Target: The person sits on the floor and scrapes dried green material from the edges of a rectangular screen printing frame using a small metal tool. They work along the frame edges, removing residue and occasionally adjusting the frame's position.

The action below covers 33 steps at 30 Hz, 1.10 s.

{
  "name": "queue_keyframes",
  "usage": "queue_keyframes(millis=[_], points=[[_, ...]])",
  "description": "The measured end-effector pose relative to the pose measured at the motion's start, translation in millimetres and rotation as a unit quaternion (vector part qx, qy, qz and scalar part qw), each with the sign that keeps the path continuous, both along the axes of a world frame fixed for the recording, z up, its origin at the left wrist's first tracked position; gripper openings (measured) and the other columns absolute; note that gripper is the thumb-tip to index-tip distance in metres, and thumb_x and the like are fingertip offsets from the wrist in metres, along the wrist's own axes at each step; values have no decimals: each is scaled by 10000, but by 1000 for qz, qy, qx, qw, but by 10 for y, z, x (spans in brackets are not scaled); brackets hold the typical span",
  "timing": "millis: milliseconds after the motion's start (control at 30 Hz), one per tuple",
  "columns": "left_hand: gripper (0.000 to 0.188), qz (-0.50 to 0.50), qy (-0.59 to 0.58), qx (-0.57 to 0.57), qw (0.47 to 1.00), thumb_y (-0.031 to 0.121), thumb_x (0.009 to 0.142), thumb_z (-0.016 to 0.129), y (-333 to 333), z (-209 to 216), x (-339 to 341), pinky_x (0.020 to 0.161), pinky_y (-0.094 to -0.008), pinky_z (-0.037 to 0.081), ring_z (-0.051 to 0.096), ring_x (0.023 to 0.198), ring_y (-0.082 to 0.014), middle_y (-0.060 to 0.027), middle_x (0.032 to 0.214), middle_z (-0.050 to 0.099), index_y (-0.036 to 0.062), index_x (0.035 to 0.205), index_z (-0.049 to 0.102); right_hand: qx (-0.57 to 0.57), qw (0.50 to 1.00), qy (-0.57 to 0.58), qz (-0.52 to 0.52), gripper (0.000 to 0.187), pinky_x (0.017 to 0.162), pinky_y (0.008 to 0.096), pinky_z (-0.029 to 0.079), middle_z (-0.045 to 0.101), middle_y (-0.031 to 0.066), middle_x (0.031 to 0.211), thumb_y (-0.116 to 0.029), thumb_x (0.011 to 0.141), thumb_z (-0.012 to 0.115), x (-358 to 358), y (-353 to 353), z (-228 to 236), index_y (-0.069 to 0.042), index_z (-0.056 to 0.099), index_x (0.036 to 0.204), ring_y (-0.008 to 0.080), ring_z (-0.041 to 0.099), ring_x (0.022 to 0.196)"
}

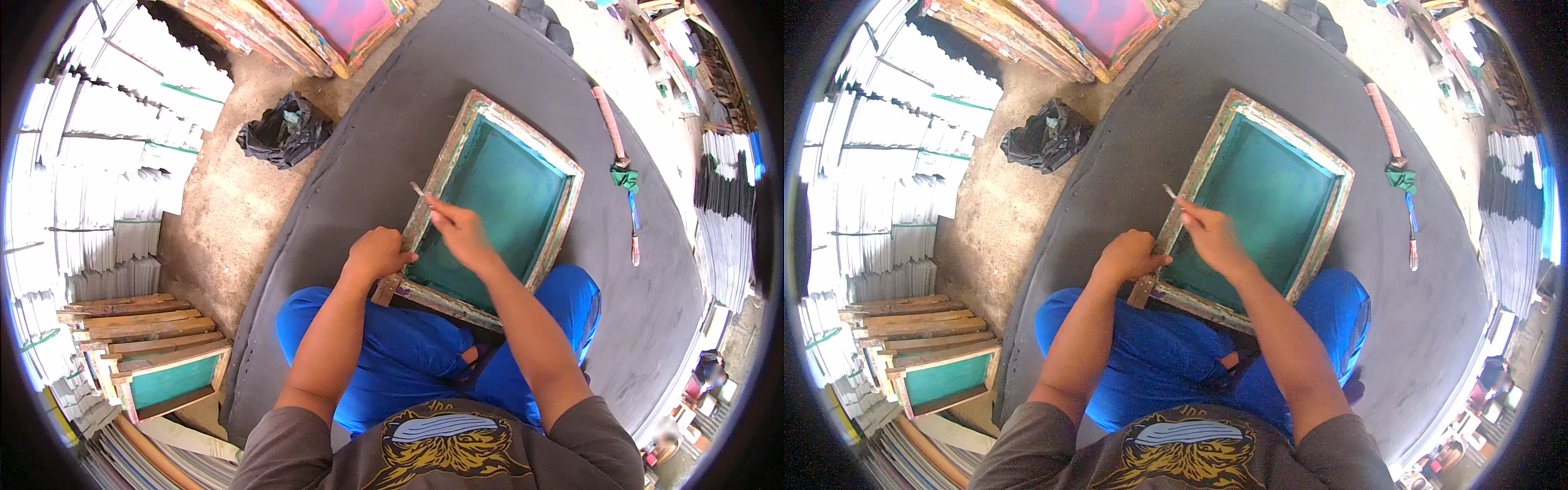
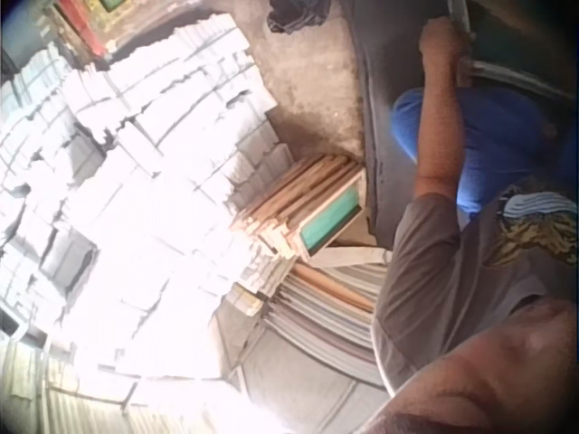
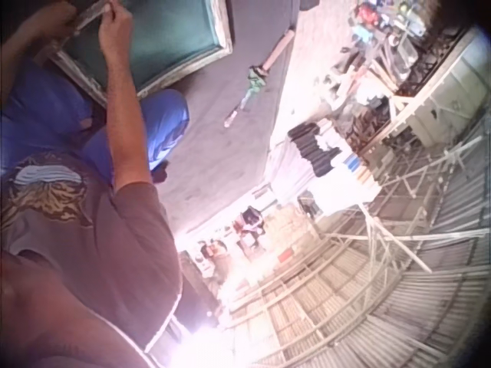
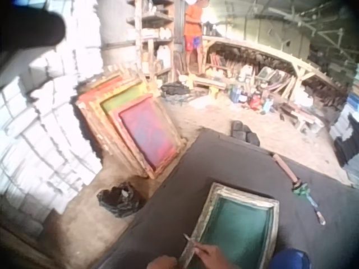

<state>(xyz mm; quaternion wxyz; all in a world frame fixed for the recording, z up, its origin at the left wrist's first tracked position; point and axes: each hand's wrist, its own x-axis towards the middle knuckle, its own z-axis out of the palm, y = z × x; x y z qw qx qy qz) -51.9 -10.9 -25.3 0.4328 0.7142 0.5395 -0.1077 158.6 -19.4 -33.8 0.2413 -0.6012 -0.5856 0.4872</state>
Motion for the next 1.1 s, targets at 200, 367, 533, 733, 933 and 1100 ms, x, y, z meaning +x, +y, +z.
queue_keyframes(millis=[200, 367, 533, 733, 933, 1100], points=[[533, 8, -4, -14, 1000, 502, 881, 779, 9, -7, 1, 819, -520, 587, 749, 903, -429, -263, 892, 751, -31, 877, 782, -91, 980, -172, 39, 392, 877, 449, 574, 762, 201, 1099, -278, 1078, 579, 246, -410, 516, -243, 634, 1465, 418, 735, 973], [540, -6, 7, -11, 1000, 501, 880, 781, 18, -5, 3, 818, -518, 587, 748, 910, -431, -270, 892, 748, -39, 877, 778, -68, 980, -181, 44, 398, 799, 510, 577, 764, 186, 984, -321, 1079, 568, 188, -565, 406, -289, 621, 1472, 436, 726, 868], [544, -2, 15, -18, 1000, 508, 878, 784, 34, 36, 14, 824, -516, 589, 746, 922, -436, -267, 904, 750, -36, 885, 781, -16, 969, -235, 78, 411, 766, 528, 578, 766, 173, 930, -314, 1079, 564, 187, -586, 361, -292, 605, 1487, 430, 728, 795], [522, -21, 28, -6, 999, 505, 880, 784, 17, 42, 61, 834, -519, 592, 746, 934, -437, -266, 938, 756, -16, 902, 790, -8, 968, -229, 103, 421, 645, 463, 521, 712, 170, 815, -257, 1067, 602, 221, -568, 206, -289, 621, 1486, 361, 658, 644], [543, -16, 24, 11, 1000, 510, 879, 786, -6, 8, 18, 838, -519, 592, 744, 926, -445, -276, 927, 750, -33, 898, 784, -91, 986, -108, 91, 475, 739, 450, 566, 793, 145, 1112, -261, 1088, 593, 266, -503, 233, -152, 538, 1547, 273, 723, 711], [557, -27, 25, 0, 999, 511, 883, 780, 22, -18, 14, 840, -524, 588, 740, 919, -454, -281, 924, 747, -45, 902, 779, -318, 934, 148, -68, 466, 621, 397, 507, 726, 45, 865, -280, 1100, 595, 349, -485, 144, -177, 548, 1552, 174, 635, 642]])
